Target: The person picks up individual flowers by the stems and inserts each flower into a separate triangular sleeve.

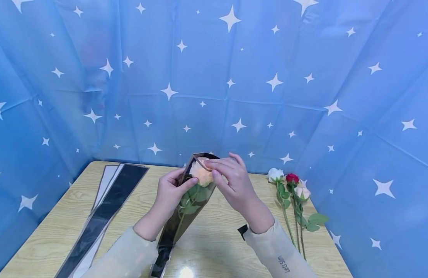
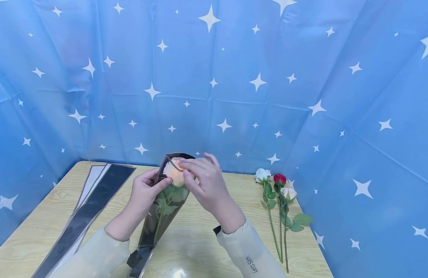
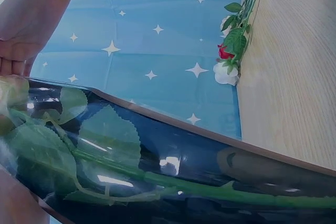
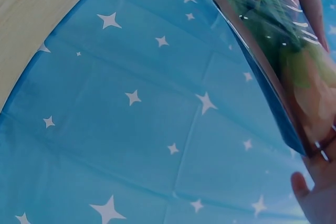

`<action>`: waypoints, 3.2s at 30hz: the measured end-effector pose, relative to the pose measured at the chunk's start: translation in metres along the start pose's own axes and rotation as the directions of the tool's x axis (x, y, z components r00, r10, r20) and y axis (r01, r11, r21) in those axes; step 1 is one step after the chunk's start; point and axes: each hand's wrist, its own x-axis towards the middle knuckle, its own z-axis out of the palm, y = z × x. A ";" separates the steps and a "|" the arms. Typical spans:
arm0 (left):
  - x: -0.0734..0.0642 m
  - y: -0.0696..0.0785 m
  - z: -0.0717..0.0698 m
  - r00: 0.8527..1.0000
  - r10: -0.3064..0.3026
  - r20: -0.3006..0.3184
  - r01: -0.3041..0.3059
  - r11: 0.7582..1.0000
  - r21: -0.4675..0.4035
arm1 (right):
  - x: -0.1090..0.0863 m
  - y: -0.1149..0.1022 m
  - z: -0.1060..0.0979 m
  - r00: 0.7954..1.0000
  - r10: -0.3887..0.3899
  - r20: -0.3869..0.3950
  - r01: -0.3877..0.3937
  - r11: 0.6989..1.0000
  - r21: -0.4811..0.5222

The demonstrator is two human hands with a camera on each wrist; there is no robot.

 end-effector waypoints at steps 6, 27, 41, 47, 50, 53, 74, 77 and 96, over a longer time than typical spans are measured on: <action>0.000 0.003 -0.001 1.000 -0.013 0.003 0.013 1.000 0.000 | 0.002 0.000 0.003 0.994 -0.057 -0.088 0.057 0.998 -0.006; 0.007 0.010 -0.006 1.000 -0.010 -0.022 0.007 0.992 -0.129 | -0.029 0.011 0.035 0.759 0.636 0.138 -0.586 0.576 0.571; 0.011 0.011 -0.009 0.998 -0.015 -0.055 0.013 0.999 -0.049 | -0.027 0.010 0.038 0.770 0.636 0.051 -0.519 0.580 0.628; 0.009 -0.004 -0.019 0.993 -0.107 0.055 0.108 0.994 0.000 | -0.029 0.017 0.034 0.728 0.685 0.027 -0.537 0.546 0.643; 0.005 -0.020 -0.025 0.973 -0.193 0.128 0.180 0.978 0.109 | -0.028 0.023 0.031 0.702 0.712 0.011 -0.546 0.529 0.649; -0.004 -0.041 -0.029 0.936 -0.282 0.210 0.230 0.943 0.242 | -0.028 0.030 0.028 0.685 0.729 0.008 -0.542 0.501 0.675; -0.063 -0.121 -0.026 0.865 -0.320 0.386 0.201 0.926 0.319 | -0.043 0.117 0.040 0.314 0.940 0.131 -0.624 0.101 0.775; -0.064 -0.125 -0.021 0.871 -0.321 0.372 0.206 0.926 0.317 | -0.049 0.130 0.044 0.268 0.948 0.174 -0.626 0.034 0.779; -0.078 -0.135 -0.005 0.821 -0.430 0.377 0.311 0.889 0.337 | -0.116 0.184 0.053 0.073 0.948 0.311 -0.698 -0.174 0.695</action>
